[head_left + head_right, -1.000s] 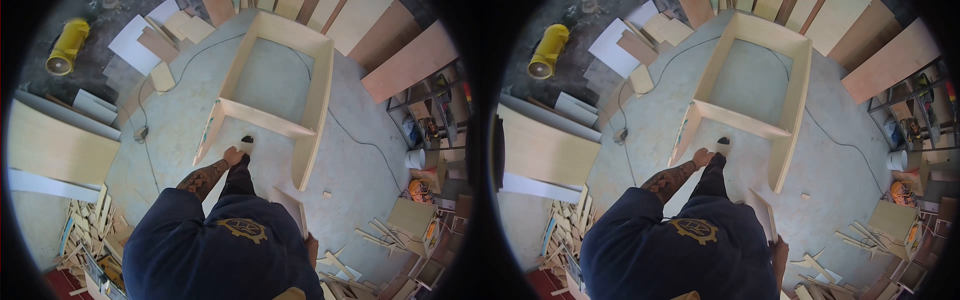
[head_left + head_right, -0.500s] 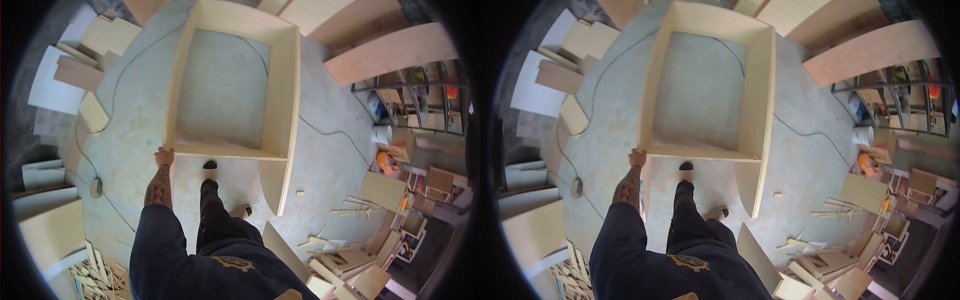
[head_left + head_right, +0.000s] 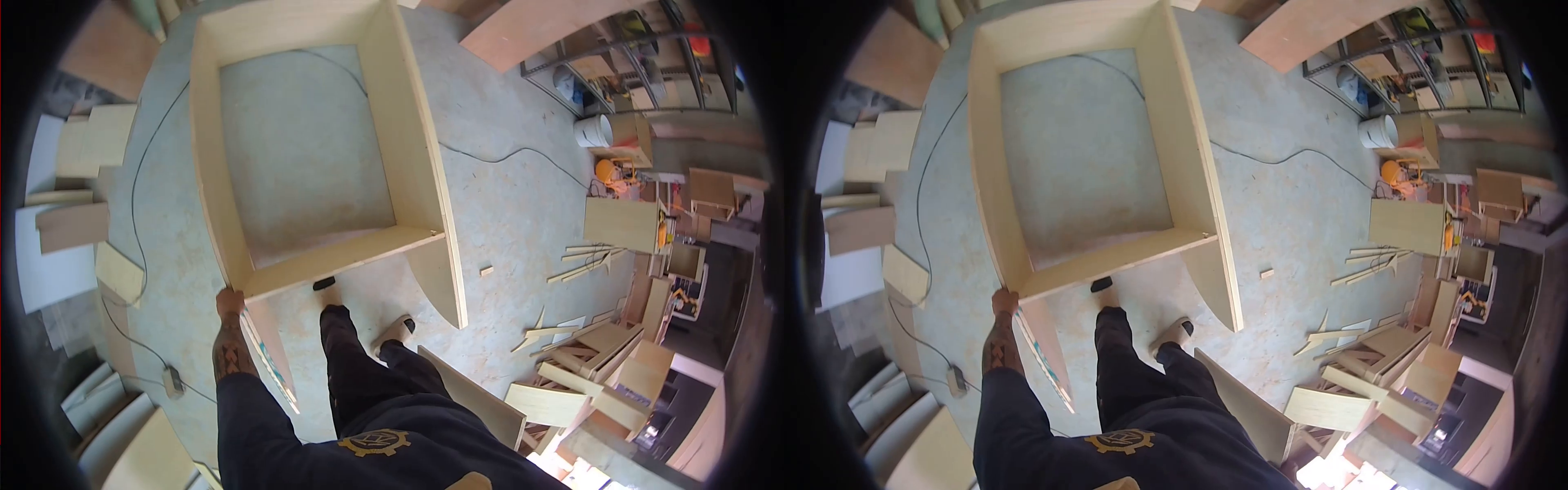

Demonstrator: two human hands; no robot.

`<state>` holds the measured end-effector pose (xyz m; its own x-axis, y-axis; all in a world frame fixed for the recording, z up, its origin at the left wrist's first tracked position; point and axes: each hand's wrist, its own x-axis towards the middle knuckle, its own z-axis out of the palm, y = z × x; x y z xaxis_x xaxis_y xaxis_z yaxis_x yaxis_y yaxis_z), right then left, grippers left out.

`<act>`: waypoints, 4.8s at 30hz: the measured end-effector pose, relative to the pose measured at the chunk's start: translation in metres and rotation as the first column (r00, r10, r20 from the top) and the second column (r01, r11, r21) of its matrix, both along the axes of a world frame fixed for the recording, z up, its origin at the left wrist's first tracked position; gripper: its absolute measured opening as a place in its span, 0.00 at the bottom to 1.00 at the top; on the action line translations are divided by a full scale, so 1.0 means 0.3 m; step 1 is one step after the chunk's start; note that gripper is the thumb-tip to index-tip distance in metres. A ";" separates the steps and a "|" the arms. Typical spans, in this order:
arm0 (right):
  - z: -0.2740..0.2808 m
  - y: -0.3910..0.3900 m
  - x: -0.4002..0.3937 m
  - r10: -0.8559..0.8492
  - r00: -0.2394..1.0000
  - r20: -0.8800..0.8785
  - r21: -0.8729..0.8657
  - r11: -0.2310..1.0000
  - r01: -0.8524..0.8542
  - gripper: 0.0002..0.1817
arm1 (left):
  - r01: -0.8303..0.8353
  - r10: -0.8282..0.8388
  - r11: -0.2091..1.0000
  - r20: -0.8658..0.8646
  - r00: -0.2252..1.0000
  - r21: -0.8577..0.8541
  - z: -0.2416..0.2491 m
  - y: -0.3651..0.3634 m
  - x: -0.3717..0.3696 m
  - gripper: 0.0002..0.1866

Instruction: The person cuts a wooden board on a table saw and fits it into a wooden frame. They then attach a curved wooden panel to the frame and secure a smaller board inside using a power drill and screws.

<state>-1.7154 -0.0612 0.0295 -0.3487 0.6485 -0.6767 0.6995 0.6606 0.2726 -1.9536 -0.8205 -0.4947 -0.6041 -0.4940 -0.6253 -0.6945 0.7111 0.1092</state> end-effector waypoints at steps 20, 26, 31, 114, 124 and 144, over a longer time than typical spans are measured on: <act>-0.121 -0.147 -0.273 0.043 0.926 -0.374 -0.111 0.990 -0.090 0.20 | 0.035 -0.037 0.999 -0.246 0.968 -0.011 0.357 0.226 -0.037 0.19; -0.119 -0.109 -0.208 0.031 0.915 -0.402 -0.090 0.993 -0.073 0.24 | -0.121 0.129 0.992 -0.320 0.939 0.045 0.604 0.414 -0.142 0.18; -0.143 -0.009 -0.002 -0.072 0.862 -0.501 -0.142 0.990 0.000 0.26 | -0.117 0.101 0.993 -0.380 0.919 -0.019 0.705 0.543 -0.198 0.17; -0.356 3.357 -2.494 0.403 0.837 -0.370 -0.179 0.853 -0.490 0.20 | -0.050 0.072 0.731 0.003 0.997 -0.681 1.112 3.531 -1.818 0.50; -0.315 3.242 -3.217 0.645 0.527 -0.553 -0.265 0.463 -0.846 0.22 | -0.339 0.220 0.889 -0.360 0.906 -0.309 1.234 3.661 -1.890 0.52; -0.345 2.235 -3.418 0.354 -0.546 -0.759 -0.153 -0.912 -0.380 0.10 | -0.420 0.539 0.842 -0.478 0.694 0.340 1.505 4.697 -1.726 0.31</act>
<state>-2.7409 0.6094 -0.0740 0.4495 -0.8538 -0.2627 -0.8364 -0.2991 -0.4593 -2.4712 0.5887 -0.0432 -0.5778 -0.7194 -0.3854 -0.7162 0.2205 0.6622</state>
